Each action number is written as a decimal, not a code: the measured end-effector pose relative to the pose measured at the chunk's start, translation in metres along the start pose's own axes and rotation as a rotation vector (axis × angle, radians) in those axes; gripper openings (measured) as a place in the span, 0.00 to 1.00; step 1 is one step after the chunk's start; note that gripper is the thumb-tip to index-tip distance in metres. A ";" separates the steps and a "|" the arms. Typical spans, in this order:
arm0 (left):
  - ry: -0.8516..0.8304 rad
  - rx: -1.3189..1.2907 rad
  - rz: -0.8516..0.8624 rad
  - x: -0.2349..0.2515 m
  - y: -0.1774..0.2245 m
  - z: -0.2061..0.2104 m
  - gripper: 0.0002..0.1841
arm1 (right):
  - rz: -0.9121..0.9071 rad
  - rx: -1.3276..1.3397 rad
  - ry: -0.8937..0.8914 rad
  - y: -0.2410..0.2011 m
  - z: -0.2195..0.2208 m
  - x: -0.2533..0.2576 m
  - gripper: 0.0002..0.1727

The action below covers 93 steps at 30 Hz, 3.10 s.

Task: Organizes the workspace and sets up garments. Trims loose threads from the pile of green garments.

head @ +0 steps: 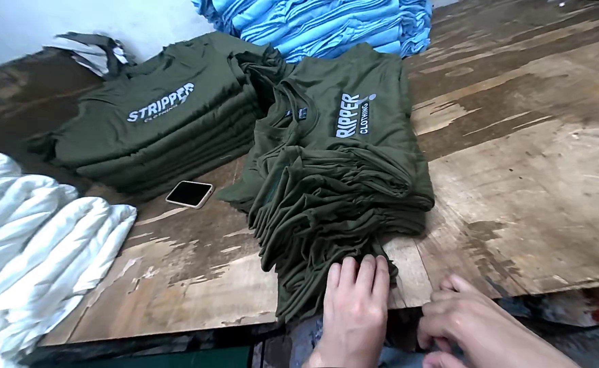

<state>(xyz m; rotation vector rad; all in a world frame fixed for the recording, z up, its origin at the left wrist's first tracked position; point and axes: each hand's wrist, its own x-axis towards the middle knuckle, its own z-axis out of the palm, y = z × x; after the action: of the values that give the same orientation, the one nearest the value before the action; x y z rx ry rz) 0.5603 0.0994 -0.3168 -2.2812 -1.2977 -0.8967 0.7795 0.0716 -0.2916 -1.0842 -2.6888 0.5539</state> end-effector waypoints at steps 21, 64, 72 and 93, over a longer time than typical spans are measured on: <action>-0.169 -0.594 -0.651 0.025 -0.066 -0.017 0.06 | 0.198 0.793 0.896 -0.015 0.036 0.108 0.17; 0.022 -0.028 -0.189 -0.002 -0.040 -0.009 0.12 | 0.231 -0.136 0.185 -0.015 -0.002 -0.012 0.30; -0.076 -0.420 -0.119 -0.037 -0.048 -0.013 0.15 | 0.338 -0.080 0.780 -0.022 0.049 0.053 0.14; -0.077 -0.632 -0.335 -0.025 -0.051 -0.020 0.23 | 0.178 0.126 0.964 -0.016 0.056 0.023 0.07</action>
<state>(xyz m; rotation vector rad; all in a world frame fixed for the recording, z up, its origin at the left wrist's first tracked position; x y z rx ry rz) 0.4997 0.0980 -0.3187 -2.6078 -1.6402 -1.5276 0.7357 0.0621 -0.3350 -1.1559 -1.7148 0.1404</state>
